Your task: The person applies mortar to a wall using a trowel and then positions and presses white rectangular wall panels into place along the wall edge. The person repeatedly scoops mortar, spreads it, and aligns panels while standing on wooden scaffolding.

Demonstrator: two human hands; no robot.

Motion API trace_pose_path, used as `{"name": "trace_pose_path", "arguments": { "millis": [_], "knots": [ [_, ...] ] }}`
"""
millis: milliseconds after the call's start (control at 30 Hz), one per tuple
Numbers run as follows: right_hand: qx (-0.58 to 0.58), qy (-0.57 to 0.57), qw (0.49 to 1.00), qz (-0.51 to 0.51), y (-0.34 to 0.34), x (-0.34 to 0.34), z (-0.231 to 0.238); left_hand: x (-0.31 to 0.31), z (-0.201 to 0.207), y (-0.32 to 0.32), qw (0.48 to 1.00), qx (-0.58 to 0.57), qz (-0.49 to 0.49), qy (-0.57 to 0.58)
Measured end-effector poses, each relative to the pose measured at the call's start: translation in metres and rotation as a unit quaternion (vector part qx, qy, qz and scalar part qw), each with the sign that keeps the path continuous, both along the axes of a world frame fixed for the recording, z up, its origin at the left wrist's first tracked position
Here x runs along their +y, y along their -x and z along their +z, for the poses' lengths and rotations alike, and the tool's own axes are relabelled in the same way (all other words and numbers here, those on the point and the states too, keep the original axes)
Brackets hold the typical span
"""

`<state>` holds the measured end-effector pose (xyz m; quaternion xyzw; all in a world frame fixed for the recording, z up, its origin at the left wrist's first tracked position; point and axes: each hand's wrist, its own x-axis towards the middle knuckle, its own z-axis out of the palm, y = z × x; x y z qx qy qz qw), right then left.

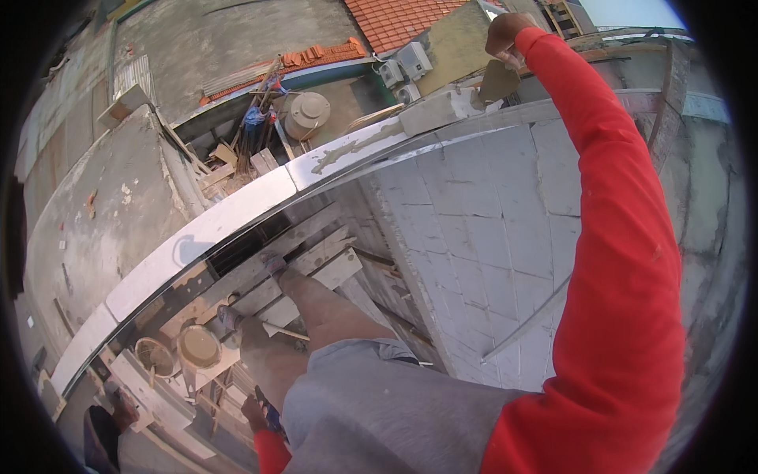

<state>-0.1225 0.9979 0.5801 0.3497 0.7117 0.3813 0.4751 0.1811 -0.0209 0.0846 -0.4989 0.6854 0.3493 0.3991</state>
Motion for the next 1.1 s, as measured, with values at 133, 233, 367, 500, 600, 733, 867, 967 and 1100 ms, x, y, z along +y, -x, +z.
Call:
{"name": "trace_pose_path", "arguments": {
  "millis": [133,233,367,500,600,733,867,967,1100],
  "knots": [
    [0.002,-0.007,1.000,-0.018,-0.004,-0.003,-0.003,-0.016,0.008,0.000,0.999,-0.039,-0.014,0.022],
    [0.064,-0.006,0.997,-0.042,-0.001,-0.035,0.038,-0.019,0.014,-0.002,0.997,-0.058,-0.010,0.048],
    [0.061,0.108,0.989,0.075,-0.015,-0.058,0.058,-0.013,0.017,-0.002,0.998,-0.054,-0.005,0.036],
    [0.063,-0.025,0.997,-0.036,0.001,-0.040,0.025,-0.007,0.017,0.002,0.998,-0.046,0.014,0.033],
    [0.069,-0.021,0.995,-0.062,0.005,-0.027,0.023,-0.002,0.017,0.002,0.995,-0.029,0.065,0.067],
    [0.070,-0.006,0.995,-0.076,0.006,-0.033,0.023,-0.005,0.017,-0.002,1.000,-0.014,-0.002,0.024],
    [0.061,-0.039,0.995,-0.074,0.007,-0.035,0.023,-0.011,0.012,-0.007,0.999,-0.017,-0.042,0.006],
    [0.070,-0.014,0.993,-0.094,0.003,-0.024,0.026,-0.008,0.009,-0.013,0.999,-0.012,-0.041,0.014],
    [0.028,-0.012,0.998,-0.060,-0.010,-0.015,0.013,-0.001,0.013,-0.018,0.998,-0.002,0.029,0.059]
  ]
}}
